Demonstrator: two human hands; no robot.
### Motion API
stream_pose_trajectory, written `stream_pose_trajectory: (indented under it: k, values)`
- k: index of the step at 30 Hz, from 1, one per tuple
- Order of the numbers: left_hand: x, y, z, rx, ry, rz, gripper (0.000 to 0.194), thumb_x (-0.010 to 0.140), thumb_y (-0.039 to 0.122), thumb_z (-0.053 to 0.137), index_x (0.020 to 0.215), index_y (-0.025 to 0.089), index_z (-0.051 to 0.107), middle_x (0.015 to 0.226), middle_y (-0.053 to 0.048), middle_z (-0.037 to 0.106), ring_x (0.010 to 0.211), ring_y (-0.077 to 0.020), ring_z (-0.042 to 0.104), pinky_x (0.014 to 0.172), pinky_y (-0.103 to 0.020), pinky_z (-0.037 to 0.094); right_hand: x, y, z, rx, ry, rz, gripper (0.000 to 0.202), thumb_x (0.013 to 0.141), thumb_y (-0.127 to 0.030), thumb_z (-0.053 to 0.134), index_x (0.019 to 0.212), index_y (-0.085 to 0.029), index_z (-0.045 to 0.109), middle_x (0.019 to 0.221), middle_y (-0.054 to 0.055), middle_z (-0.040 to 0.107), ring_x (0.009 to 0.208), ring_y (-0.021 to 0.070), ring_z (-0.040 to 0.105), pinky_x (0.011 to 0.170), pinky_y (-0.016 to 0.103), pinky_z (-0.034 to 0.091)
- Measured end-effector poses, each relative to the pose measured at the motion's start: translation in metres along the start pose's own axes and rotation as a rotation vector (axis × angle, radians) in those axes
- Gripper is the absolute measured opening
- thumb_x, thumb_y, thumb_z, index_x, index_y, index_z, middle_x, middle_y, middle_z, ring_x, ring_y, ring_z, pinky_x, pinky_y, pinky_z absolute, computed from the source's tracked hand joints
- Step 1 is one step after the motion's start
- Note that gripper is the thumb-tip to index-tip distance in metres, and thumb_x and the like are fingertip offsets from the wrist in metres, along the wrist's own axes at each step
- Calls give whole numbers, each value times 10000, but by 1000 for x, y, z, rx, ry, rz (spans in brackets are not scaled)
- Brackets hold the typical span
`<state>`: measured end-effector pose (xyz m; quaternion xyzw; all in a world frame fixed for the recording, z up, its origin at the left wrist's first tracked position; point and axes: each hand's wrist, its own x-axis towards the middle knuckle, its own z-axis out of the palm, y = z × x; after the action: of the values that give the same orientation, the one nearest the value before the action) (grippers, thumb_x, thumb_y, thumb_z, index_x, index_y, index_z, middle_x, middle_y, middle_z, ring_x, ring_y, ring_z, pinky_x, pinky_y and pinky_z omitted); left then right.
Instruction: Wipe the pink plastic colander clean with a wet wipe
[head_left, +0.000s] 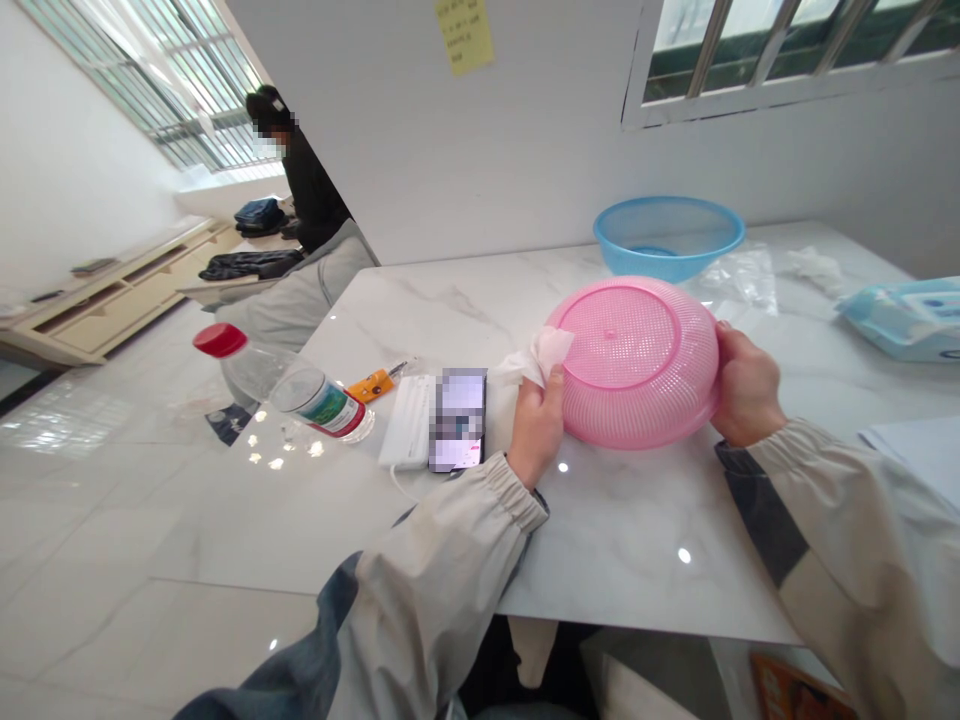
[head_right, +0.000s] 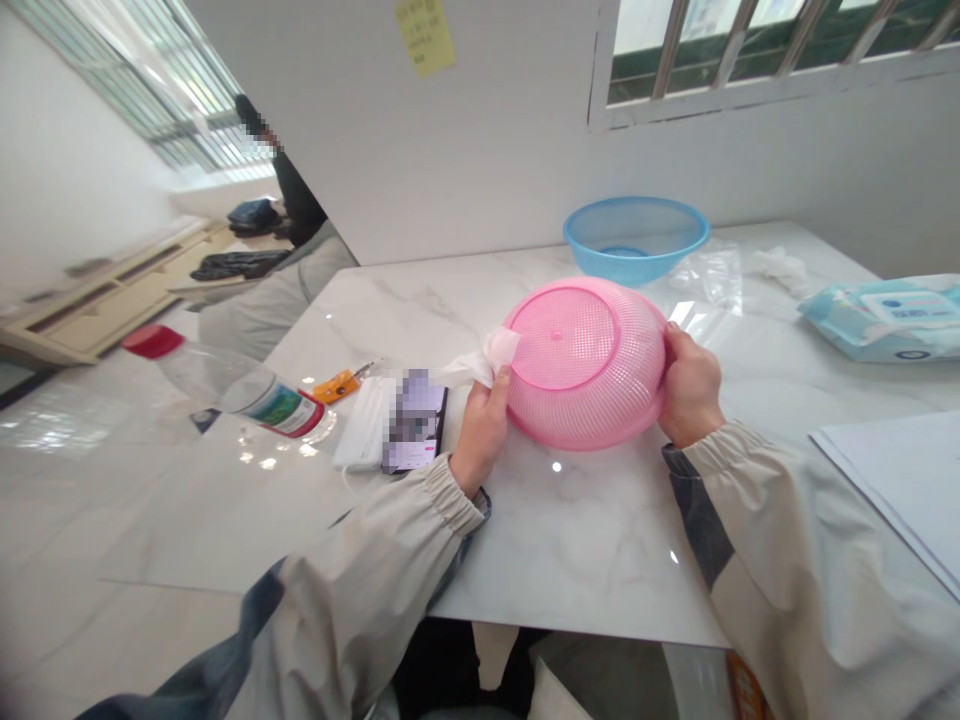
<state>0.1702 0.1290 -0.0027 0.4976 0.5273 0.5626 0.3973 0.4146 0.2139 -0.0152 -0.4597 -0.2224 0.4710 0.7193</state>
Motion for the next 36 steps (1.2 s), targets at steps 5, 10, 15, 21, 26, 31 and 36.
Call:
stream_pose_trajectory:
  k: [5,10,15,21,26,31,36]
  values:
    - [-1,1,0,13,6,-8,549,1148,493,523,1538,135,667,1647,-174,671,1637,-335,527,1413,-456,330,1,0,-1,1,-11,1,179,972,-226,699,813,-183,769,830,10,715,716,141,628,659,240,564]
    - [-1,2,-1,19,13,-26,561,1147,548,540,1517,158,697,1596,-160,714,1597,-344,570,1399,-462,362,0,0,0,3,-29,4,189,979,-221,675,818,-182,764,839,13,713,713,134,622,653,230,559]
    - [-1,1,-1,27,19,-29,580,1145,569,548,1519,151,697,1591,-164,718,1593,-337,575,1390,-444,370,1,1,-2,-2,-28,-9,178,970,-239,688,815,-191,761,835,6,713,725,140,623,651,235,562]
    - [-1,0,0,21,15,-27,591,1144,579,548,1511,140,696,1594,-173,713,1589,-327,583,1376,-424,383,3,2,-4,-4,-38,-18,123,920,-252,732,823,-180,754,847,7,708,724,131,610,641,227,542]
    - [-1,1,0,8,16,-19,573,1147,553,548,1510,131,684,1610,-185,698,1596,-320,576,1380,-421,376,4,3,-4,-4,-42,-14,134,928,-241,713,806,-194,744,838,1,708,719,136,607,630,234,545]
    - [-1,0,-1,13,15,-18,574,1145,555,547,1516,139,685,1632,-174,683,1613,-314,558,1389,-418,362,4,3,-4,-9,-37,-11,133,922,-259,729,806,-200,756,843,3,718,713,143,604,622,243,555]
    - [-1,-1,0,5,14,-19,603,1139,572,554,1532,130,675,1639,-185,675,1615,-320,558,1389,-421,366,3,2,-3,-13,-26,-26,146,943,-235,720,812,-194,769,836,5,720,726,144,614,646,242,563]
